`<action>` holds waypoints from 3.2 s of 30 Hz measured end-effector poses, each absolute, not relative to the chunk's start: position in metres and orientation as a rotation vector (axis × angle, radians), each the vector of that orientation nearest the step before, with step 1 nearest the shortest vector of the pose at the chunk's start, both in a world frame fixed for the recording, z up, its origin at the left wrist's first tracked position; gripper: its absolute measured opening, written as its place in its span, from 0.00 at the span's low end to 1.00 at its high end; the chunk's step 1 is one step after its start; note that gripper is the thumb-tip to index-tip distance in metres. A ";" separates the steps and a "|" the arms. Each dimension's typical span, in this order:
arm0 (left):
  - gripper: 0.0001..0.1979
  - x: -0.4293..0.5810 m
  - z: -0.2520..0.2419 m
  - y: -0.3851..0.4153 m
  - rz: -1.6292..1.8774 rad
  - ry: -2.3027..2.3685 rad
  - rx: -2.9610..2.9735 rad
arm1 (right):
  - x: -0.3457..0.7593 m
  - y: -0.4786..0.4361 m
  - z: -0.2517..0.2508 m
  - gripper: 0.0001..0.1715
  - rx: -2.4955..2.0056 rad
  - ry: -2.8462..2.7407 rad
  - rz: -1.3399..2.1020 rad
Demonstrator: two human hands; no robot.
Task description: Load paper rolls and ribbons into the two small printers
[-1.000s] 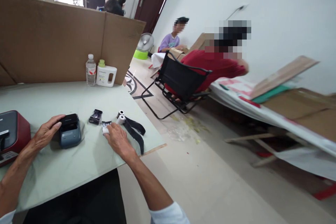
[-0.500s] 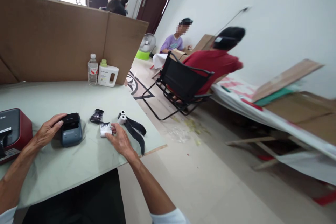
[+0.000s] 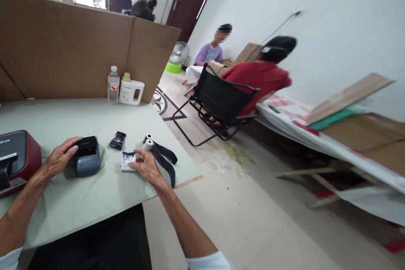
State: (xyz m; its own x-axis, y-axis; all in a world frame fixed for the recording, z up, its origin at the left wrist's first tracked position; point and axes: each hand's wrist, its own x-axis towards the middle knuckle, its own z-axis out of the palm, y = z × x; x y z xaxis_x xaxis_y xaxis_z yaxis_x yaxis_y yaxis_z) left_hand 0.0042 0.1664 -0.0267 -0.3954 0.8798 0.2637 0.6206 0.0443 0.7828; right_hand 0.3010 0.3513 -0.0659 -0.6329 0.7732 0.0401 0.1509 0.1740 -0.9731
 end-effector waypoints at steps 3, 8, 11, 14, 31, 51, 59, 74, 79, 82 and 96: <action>0.29 0.005 -0.025 0.166 1.261 2.051 1.535 | 0.306 0.344 -0.055 0.18 -0.861 -1.976 1.524; 0.29 0.006 -0.022 0.165 1.215 2.069 1.539 | 0.316 0.329 -0.041 0.04 -0.656 -2.316 1.093; 0.29 0.006 -0.022 0.165 1.216 2.067 1.533 | 0.319 0.320 -0.046 0.10 -0.531 -2.493 0.627; 0.28 0.006 -0.022 0.165 1.231 2.060 1.532 | 0.319 0.315 -0.056 0.17 -0.521 -2.564 0.320; 0.26 0.012 -0.020 0.163 1.253 2.008 1.542 | 0.290 0.312 -0.034 0.08 -0.475 -2.140 0.897; 0.24 0.014 -0.030 0.164 1.322 1.991 1.537 | 0.190 0.280 -0.035 0.14 -0.244 -2.340 0.606; 0.23 0.016 -0.028 0.164 1.342 1.993 1.499 | 0.188 0.280 -0.037 0.12 -0.262 -2.441 0.445; 0.24 0.013 -0.032 0.168 1.356 2.030 1.493 | 0.179 0.281 -0.006 0.12 -0.263 -2.835 0.046; 0.24 0.014 -0.032 0.169 1.349 2.017 1.480 | 0.174 0.281 -0.002 0.11 -0.279 -2.896 0.038; 0.24 0.014 -0.031 0.168 1.351 2.015 1.485 | 0.175 0.281 -0.002 0.10 -0.278 -2.912 0.031; 0.22 0.014 -0.030 0.167 1.353 1.999 1.529 | 0.184 0.277 -0.010 0.09 -0.185 -2.837 0.022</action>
State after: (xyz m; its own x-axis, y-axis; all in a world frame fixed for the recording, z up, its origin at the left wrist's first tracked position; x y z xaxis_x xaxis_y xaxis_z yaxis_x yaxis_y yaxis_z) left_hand 0.0142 0.1669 -0.0297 -0.3988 0.8664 0.3005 0.6008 -0.0007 0.7994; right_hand 0.1835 0.2769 -0.0095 -0.9474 0.1295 0.2927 0.1249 0.9916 -0.0345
